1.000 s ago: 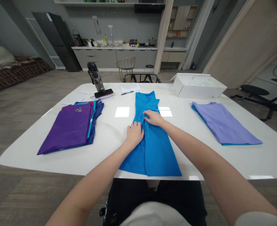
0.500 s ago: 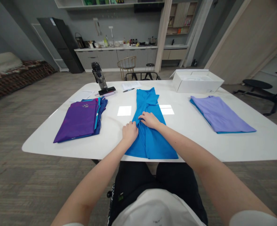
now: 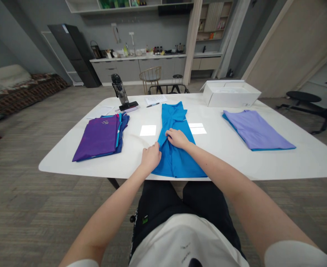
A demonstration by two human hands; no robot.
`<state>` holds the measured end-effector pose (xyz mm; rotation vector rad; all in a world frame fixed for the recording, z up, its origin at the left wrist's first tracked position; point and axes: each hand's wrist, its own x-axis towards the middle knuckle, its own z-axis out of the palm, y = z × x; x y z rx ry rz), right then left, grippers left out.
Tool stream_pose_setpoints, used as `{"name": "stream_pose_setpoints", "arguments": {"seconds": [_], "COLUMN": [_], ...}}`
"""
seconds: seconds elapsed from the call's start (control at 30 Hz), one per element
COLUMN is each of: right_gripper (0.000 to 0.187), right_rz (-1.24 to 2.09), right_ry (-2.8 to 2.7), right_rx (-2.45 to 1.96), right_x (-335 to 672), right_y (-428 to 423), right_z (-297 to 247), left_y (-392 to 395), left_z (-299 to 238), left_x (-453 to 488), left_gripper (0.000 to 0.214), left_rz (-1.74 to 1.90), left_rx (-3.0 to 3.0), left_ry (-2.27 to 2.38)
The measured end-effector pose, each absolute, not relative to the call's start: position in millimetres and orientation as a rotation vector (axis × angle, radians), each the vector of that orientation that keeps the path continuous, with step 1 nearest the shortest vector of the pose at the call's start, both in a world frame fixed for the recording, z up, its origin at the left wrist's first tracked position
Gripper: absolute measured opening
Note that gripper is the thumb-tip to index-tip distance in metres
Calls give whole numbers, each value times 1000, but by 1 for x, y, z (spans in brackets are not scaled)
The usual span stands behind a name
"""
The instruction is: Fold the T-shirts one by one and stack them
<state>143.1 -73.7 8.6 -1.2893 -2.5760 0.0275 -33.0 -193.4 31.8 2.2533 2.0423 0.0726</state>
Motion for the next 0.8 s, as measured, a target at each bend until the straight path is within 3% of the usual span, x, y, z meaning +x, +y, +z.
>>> {"name": "stream_pose_setpoints", "arguments": {"seconds": [0.17,0.5,0.8], "right_gripper": [24,22,22], "right_rz": [36,24,-8], "right_ry": [-2564,-2707,-2672], "right_rx": [-1388,-1122,-1214], "right_x": [153,140,169], "right_y": [-79,-114,-124], "right_z": [7,4,11], "left_y": [-207,-220,-255], "left_z": [26,37,41], "left_x": [-38,-43,-31], "left_gripper": [24,25,19], "left_rz": [-99,169,64], "left_rx": [2212,2151,2284], "left_ry": [2147,2030,2028]}}
